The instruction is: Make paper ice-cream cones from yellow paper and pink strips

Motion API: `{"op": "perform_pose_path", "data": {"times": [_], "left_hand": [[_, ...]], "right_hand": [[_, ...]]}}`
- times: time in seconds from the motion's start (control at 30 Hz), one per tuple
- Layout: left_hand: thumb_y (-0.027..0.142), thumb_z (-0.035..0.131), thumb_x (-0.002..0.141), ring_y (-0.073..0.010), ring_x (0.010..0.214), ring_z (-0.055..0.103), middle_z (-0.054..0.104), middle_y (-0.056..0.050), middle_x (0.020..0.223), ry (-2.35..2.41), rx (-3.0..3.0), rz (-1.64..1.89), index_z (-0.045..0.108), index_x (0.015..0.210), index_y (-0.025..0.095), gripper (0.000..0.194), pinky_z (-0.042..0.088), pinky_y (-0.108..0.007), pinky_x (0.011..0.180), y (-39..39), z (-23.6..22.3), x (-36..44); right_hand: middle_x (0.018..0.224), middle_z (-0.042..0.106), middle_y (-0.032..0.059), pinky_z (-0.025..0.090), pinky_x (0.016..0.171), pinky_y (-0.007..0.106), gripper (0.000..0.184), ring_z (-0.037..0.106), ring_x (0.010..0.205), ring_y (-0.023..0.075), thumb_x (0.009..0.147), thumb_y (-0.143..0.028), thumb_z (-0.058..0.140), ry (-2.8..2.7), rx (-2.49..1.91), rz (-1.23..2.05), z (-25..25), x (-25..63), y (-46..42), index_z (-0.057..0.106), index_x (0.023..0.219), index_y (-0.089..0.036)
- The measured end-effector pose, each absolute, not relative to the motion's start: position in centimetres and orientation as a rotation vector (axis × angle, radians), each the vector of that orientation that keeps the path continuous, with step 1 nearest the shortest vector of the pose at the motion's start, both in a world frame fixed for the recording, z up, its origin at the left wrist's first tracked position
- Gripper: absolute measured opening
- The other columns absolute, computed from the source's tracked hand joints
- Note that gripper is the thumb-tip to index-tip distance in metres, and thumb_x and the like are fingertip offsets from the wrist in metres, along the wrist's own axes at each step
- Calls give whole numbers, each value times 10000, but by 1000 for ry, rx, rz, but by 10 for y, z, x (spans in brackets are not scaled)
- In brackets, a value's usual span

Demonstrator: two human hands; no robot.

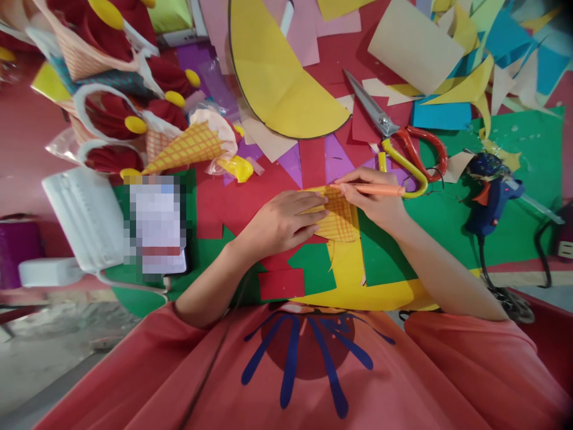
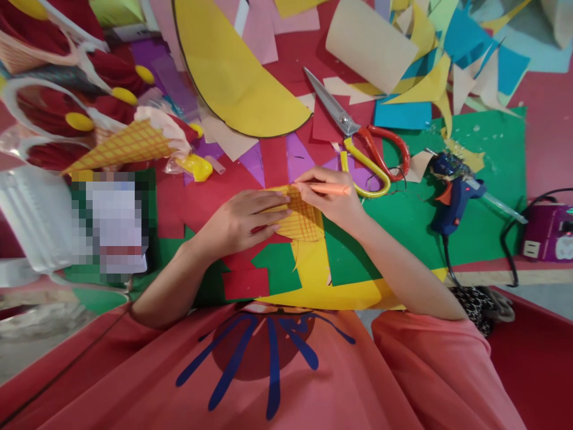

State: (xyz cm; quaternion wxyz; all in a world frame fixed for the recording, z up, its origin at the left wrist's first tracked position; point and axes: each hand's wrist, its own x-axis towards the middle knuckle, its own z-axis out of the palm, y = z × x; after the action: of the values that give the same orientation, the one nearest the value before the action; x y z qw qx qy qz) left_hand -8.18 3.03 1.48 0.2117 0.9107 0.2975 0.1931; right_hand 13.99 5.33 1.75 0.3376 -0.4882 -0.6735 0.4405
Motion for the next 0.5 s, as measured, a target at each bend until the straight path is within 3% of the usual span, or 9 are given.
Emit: {"op": "perform_pose_path", "data": {"times": [0.5], "left_hand": [[236, 497, 946, -243, 1164, 622, 675, -125, 1205, 812, 2564, 603, 690, 1073, 140, 249, 535, -388, 945, 30, 13, -81]], "right_hand": [[758, 726, 24, 477, 596, 250, 146, 652, 680, 135, 843, -311, 621, -1786, -1249, 1133, 17, 140, 54, 677, 799, -184]]}}
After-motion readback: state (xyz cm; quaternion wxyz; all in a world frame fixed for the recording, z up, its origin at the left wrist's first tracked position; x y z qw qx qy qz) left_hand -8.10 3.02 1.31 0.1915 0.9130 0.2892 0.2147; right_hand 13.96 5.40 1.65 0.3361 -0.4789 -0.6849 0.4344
